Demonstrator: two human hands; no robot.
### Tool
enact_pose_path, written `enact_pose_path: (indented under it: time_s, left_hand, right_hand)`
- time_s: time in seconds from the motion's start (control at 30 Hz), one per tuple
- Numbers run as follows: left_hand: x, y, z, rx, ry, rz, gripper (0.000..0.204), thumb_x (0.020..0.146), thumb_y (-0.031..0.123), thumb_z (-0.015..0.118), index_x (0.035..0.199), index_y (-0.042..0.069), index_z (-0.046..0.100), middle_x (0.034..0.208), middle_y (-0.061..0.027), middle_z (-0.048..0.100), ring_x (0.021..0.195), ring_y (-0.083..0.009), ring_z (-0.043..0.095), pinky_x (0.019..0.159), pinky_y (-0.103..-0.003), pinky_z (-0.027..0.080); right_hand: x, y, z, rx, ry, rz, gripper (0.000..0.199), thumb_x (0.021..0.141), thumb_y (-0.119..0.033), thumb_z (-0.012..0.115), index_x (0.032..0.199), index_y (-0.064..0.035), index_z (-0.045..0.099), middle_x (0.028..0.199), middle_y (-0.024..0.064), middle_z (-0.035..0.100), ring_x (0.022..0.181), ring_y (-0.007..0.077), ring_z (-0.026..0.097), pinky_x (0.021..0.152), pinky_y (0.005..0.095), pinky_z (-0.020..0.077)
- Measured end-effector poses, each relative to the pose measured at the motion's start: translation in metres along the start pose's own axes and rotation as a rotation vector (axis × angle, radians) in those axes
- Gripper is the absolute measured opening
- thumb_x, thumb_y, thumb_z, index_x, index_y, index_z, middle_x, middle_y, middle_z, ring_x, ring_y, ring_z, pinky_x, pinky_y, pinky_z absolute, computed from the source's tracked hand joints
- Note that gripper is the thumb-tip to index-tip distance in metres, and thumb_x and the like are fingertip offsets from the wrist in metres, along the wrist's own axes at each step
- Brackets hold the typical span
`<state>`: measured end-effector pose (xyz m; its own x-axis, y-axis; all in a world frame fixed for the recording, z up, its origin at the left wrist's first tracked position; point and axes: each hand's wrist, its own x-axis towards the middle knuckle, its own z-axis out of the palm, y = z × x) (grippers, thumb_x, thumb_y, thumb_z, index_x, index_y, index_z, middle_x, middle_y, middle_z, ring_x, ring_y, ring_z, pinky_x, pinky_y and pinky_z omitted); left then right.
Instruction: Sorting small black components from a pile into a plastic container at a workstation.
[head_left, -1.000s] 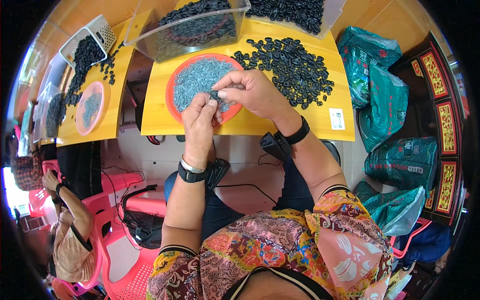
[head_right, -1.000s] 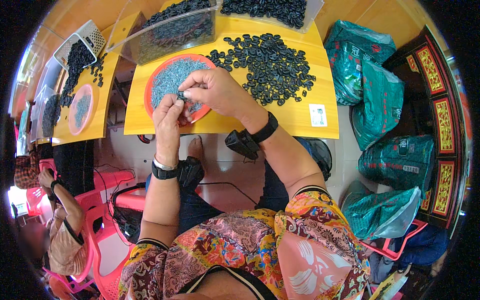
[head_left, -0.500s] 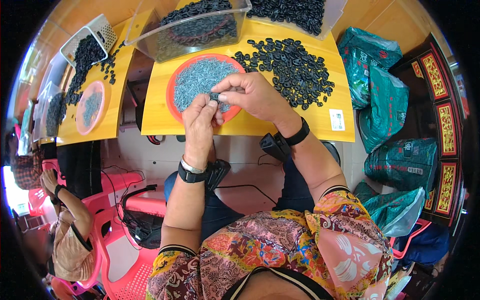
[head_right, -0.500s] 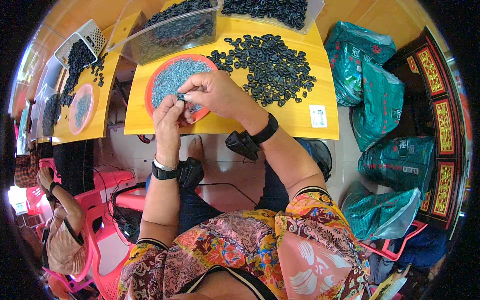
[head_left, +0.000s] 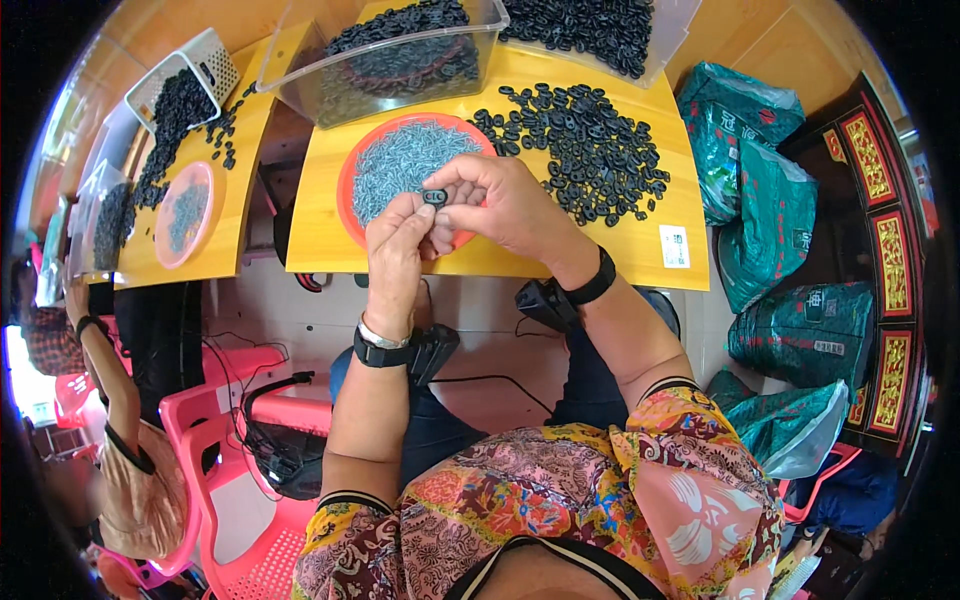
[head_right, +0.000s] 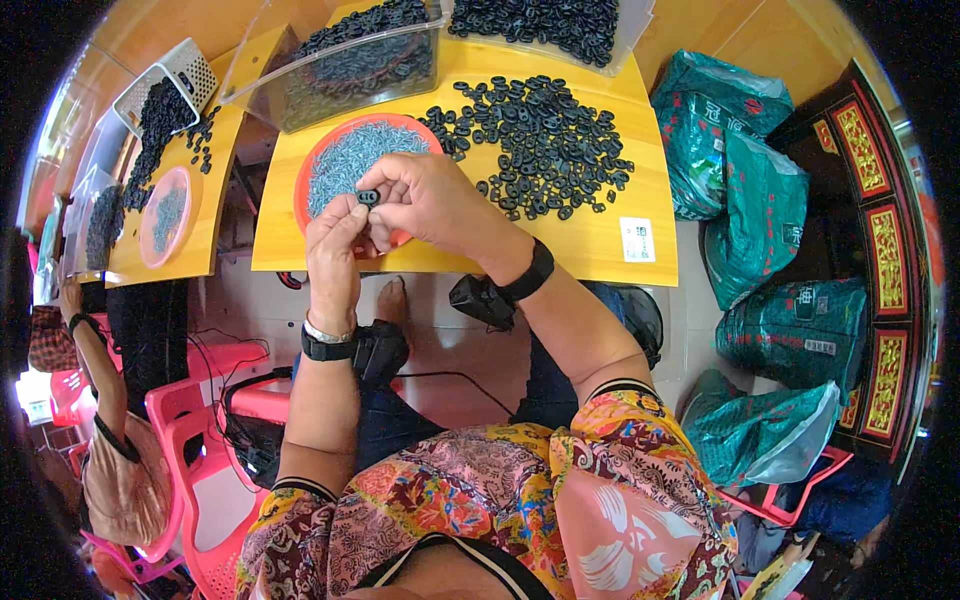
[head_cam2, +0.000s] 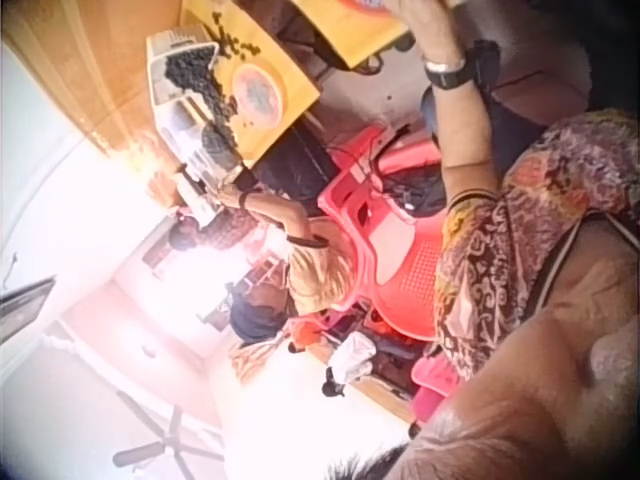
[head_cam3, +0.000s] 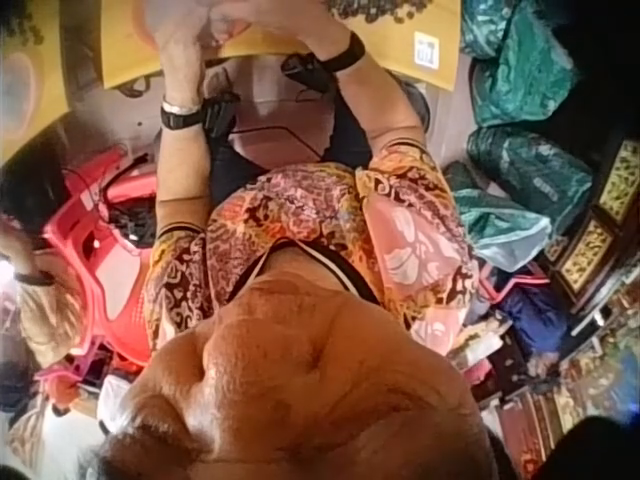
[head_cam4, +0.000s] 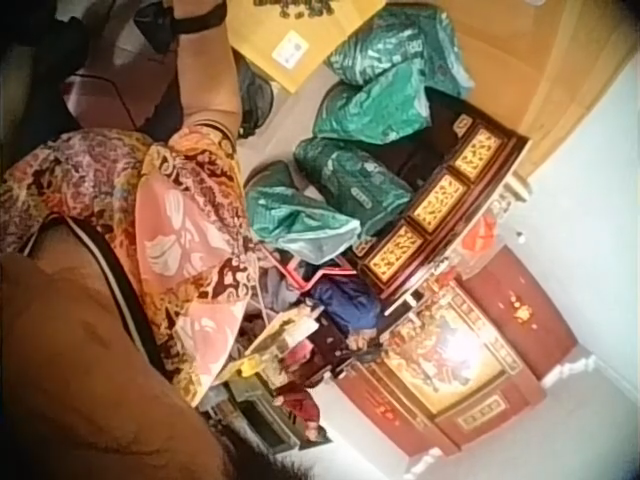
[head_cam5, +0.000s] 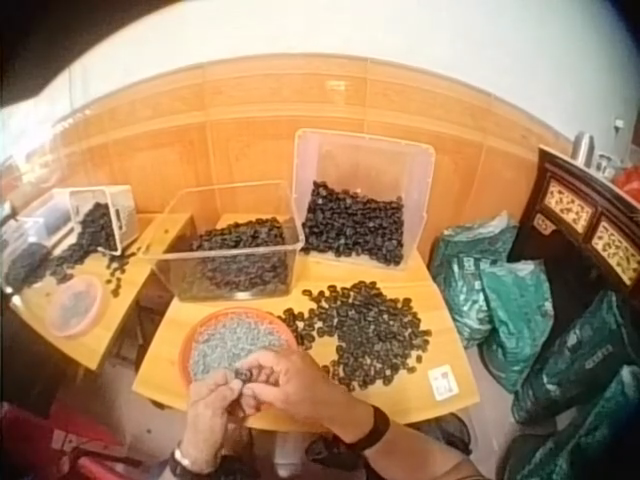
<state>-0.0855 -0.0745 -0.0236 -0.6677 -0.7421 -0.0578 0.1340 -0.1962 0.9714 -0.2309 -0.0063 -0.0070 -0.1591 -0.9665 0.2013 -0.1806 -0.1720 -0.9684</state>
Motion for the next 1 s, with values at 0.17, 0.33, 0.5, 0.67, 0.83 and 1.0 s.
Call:
enact_pose_path:
  time_s: [0.17,0.33,0.5,0.67,0.83,1.0]
  left_hand:
    - [0.001,0.000,-0.008,0.102,-0.131,0.152,0.017,0.089,0.012,0.047,0.075,0.004,0.051,0.068,-0.0011,0.055,0.059,-0.0081,0.048,0.055,-0.021,0.038]
    - [0.000,0.002,-0.001,0.400,-0.058,0.442,0.014,0.089,0.012,0.046,0.084,0.000,0.049,0.069,-0.0078,0.055,0.059,-0.0171,0.051,0.058,-0.029,0.043]
    - [0.001,0.002,0.000,0.539,-0.032,0.662,0.015,0.090,0.014,0.045,0.092,0.000,0.049,0.069,-0.0142,0.055,0.059,-0.0240,0.053,0.057,-0.034,0.045]
    - [0.000,-0.002,-0.002,0.613,-0.009,0.725,0.021,0.092,0.020,0.046,0.091,-0.001,0.049,0.072,-0.0152,0.058,0.060,-0.0252,0.055,0.057,-0.033,0.044]
    - [0.000,-0.005,-0.001,0.649,0.030,0.774,0.022,0.093,0.021,0.045,0.091,-0.001,0.050,0.072,-0.0145,0.057,0.060,-0.0251,0.054,0.056,-0.034,0.043]
    - [-0.002,-0.009,0.006,0.606,0.116,0.821,0.022,0.093,0.020,0.043,0.092,-0.001,0.050,0.071,-0.0137,0.056,0.059,-0.0248,0.053,0.055,-0.034,0.042]
  right_hand:
    - [-0.003,-0.011,-0.004,0.203,-0.029,0.045,0.024,0.076,-0.001,0.067,0.100,-0.0016,0.064,0.075,-0.0014,0.062,0.068,0.0026,0.057,0.062,0.0167,0.0456]
    - [-0.006,-0.019,-0.008,0.245,-0.039,0.035,0.024,0.078,-0.002,0.067,0.103,-0.0010,0.064,0.079,-0.0027,0.062,0.072,0.0023,0.057,0.064,0.0165,0.0456]
    - [-0.008,-0.023,-0.007,0.268,-0.049,0.036,0.025,0.080,-0.002,0.067,0.104,-0.0003,0.064,0.081,-0.0014,0.062,0.073,0.0032,0.057,0.066,0.0171,0.0462]
    - [-0.010,-0.024,-0.005,0.221,-0.055,-0.003,0.024,0.081,0.000,0.065,0.104,0.0006,0.064,0.086,0.0020,0.065,0.076,0.0040,0.059,0.068,0.0181,0.0475]
    - [-0.011,-0.021,-0.006,0.185,-0.076,-0.021,0.022,0.081,0.000,0.064,0.103,0.0015,0.063,0.086,0.0032,0.066,0.077,0.0050,0.060,0.069,0.0187,0.0482]
    - [-0.012,-0.024,-0.001,0.208,-0.058,-0.030,0.021,0.082,-0.001,0.063,0.103,0.0016,0.063,0.085,0.0035,0.066,0.075,0.0060,0.061,0.069,0.0195,0.0487]
